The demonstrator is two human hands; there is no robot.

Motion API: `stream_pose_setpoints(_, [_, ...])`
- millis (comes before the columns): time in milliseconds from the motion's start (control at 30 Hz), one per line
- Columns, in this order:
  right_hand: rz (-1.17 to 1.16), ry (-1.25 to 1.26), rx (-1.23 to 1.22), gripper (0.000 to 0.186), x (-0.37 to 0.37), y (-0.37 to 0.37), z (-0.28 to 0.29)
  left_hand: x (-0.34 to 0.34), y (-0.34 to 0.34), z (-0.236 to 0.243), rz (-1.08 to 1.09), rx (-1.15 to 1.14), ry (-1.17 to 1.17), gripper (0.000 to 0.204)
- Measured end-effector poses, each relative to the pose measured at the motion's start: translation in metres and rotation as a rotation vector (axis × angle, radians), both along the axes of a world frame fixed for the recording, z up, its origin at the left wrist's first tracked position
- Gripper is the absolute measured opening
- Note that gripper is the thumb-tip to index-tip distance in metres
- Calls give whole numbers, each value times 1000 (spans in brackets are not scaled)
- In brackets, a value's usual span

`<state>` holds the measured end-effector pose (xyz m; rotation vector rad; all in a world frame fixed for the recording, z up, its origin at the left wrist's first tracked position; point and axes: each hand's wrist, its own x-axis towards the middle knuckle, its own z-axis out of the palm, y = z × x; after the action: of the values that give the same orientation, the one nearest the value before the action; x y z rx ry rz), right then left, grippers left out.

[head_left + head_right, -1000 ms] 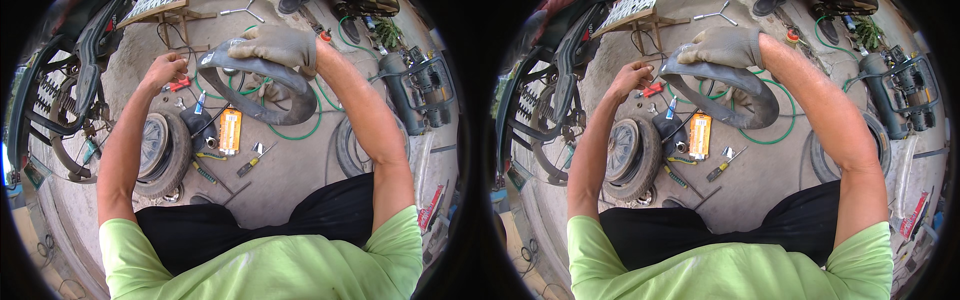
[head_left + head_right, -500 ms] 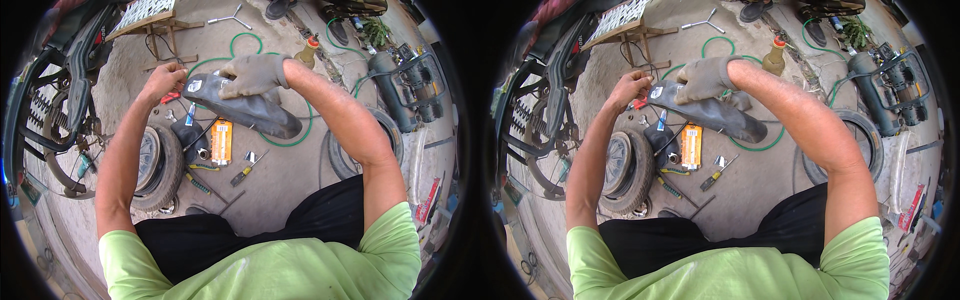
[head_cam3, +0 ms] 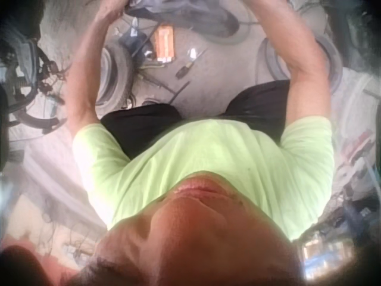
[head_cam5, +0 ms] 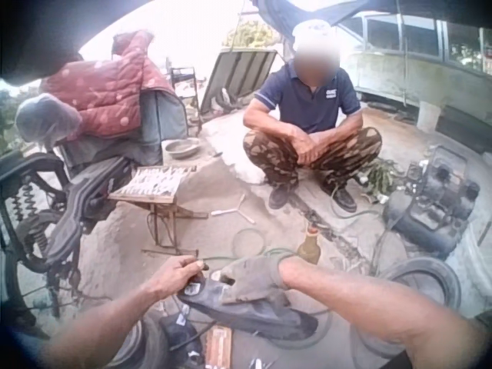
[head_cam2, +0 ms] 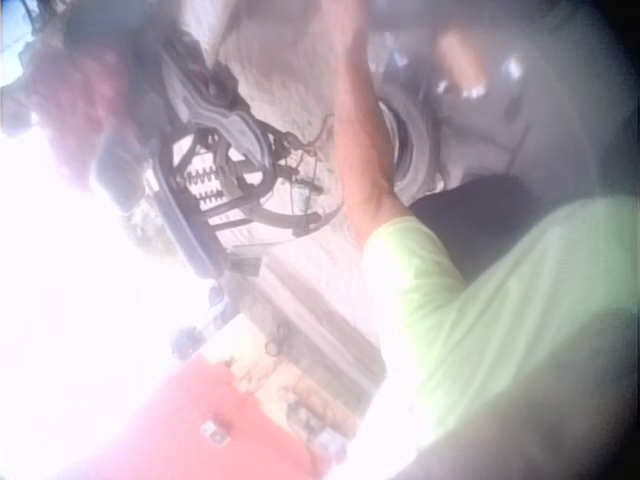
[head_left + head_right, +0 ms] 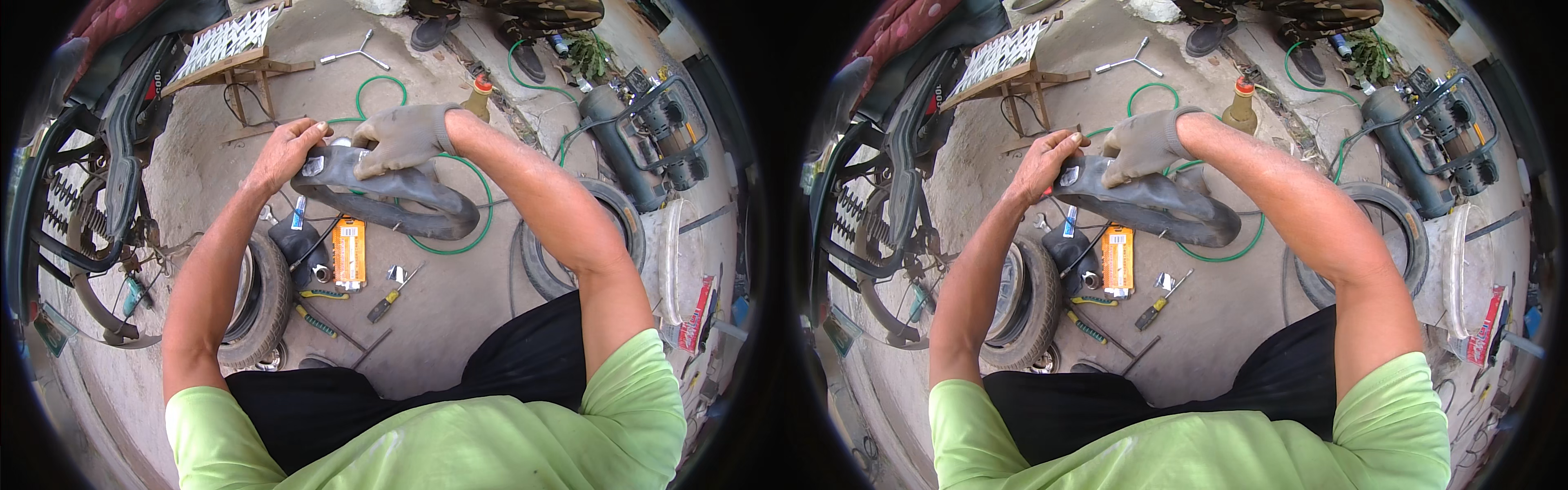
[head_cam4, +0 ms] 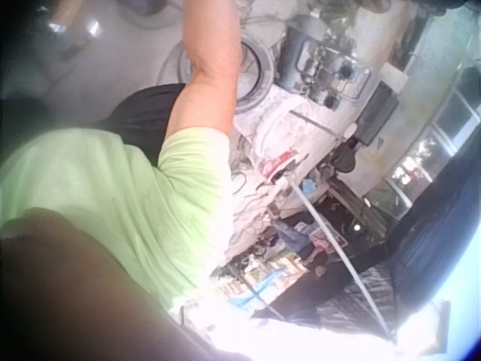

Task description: The person applies glue to a motorcycle inner tube, places a patch over the puncture, and uses a tool to press the patch firmly into place. The person then inspects the repaired area.

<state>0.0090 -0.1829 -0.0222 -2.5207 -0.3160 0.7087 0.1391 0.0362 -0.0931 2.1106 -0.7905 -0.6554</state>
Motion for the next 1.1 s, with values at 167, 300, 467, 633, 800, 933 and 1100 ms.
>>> stream_pose_setpoints(167, [-15,-16,-20,60,-15,-20,12,-27,-25,-5,-31,-73,-117,56])
stream_pose_setpoints(300, [35,-42,-45,56,-25,-40,5,-47,-48,-14,-75,-167,-125,52])
stream_pose_setpoints(467, [-62,14,-13,55,-43,-70,13,-65,-72,-16,-140,-177,-191,43])
stream_pose_setpoints(633, [-140,17,-18,53,-38,-79,15,-49,-69,-26,-177,-109,-200,39])
stream_pose_setpoints(800, [-263,33,-207,51,-32,-89,14,-54,-75,-30,-202,-108,-155,40])
stream_pose_setpoints(933, [-349,55,-335,49,-22,-90,9,-58,-76,-33,-227,-75,-73,45])
stream_pose_setpoints(1100, [-418,60,-448,47,-2,-84,4,-59,-69,-41,-223,-90,-17,47])
